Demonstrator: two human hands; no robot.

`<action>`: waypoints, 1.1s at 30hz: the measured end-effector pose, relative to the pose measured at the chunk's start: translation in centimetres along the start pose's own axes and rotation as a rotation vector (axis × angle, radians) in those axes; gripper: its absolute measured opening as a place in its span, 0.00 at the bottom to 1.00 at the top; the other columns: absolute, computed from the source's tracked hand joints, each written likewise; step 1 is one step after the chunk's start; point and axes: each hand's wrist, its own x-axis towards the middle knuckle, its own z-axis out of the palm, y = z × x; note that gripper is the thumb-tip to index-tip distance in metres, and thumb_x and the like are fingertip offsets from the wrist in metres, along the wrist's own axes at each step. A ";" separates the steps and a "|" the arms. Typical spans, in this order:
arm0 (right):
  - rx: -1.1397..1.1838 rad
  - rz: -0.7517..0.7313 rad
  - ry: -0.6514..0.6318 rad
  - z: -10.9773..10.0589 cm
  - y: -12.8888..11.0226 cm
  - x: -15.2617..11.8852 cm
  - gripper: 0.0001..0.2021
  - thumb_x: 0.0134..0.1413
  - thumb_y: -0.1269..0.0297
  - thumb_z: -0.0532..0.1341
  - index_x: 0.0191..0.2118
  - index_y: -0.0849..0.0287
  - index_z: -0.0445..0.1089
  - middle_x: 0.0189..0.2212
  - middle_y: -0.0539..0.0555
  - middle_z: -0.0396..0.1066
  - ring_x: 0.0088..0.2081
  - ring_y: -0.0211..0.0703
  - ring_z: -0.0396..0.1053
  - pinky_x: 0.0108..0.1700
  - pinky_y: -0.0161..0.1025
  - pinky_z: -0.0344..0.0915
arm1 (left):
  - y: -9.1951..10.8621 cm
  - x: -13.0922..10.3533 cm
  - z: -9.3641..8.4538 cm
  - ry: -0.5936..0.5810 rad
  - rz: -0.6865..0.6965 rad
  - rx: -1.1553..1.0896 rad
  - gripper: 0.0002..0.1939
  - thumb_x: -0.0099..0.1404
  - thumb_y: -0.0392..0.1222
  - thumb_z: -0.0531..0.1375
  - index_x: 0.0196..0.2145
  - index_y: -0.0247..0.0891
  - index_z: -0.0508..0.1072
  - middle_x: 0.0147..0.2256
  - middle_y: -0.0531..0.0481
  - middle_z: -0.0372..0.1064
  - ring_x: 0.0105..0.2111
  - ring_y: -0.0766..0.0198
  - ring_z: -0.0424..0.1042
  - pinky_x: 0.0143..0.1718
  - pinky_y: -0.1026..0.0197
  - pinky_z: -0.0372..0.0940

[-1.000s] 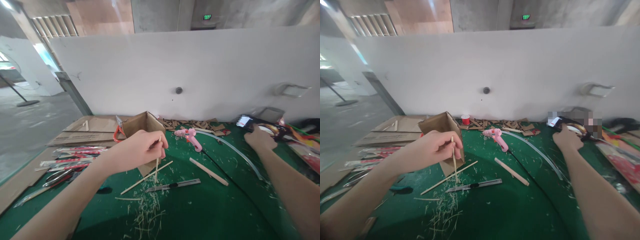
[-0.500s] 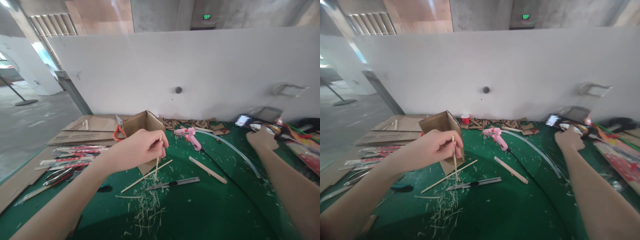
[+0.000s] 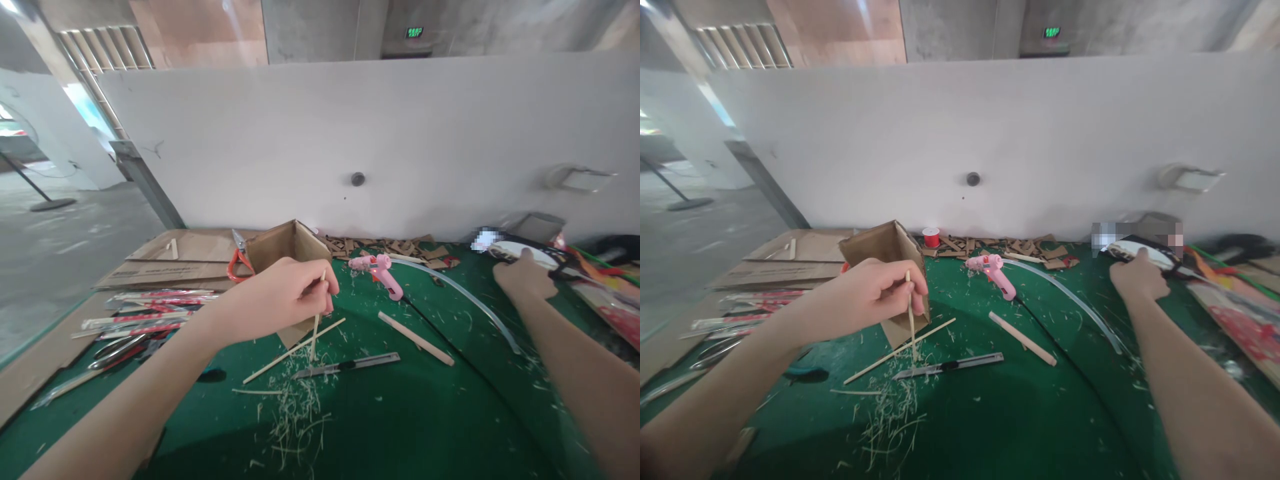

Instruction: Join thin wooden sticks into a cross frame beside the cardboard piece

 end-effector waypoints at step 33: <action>-0.019 0.001 0.003 0.3 0.1 0.1 0.31 0.49 0.49 0.49 0.59 0.53 0.48 0.42 0.68 0.65 0.45 0.64 0.65 0.39 0.56 0.61 | -0.2 0.0 0.0 -0.017 0.010 -0.021 0.11 0.65 0.36 0.45 0.34 0.38 0.66 0.32 0.51 0.72 0.25 0.70 0.67 0.20 0.66 0.53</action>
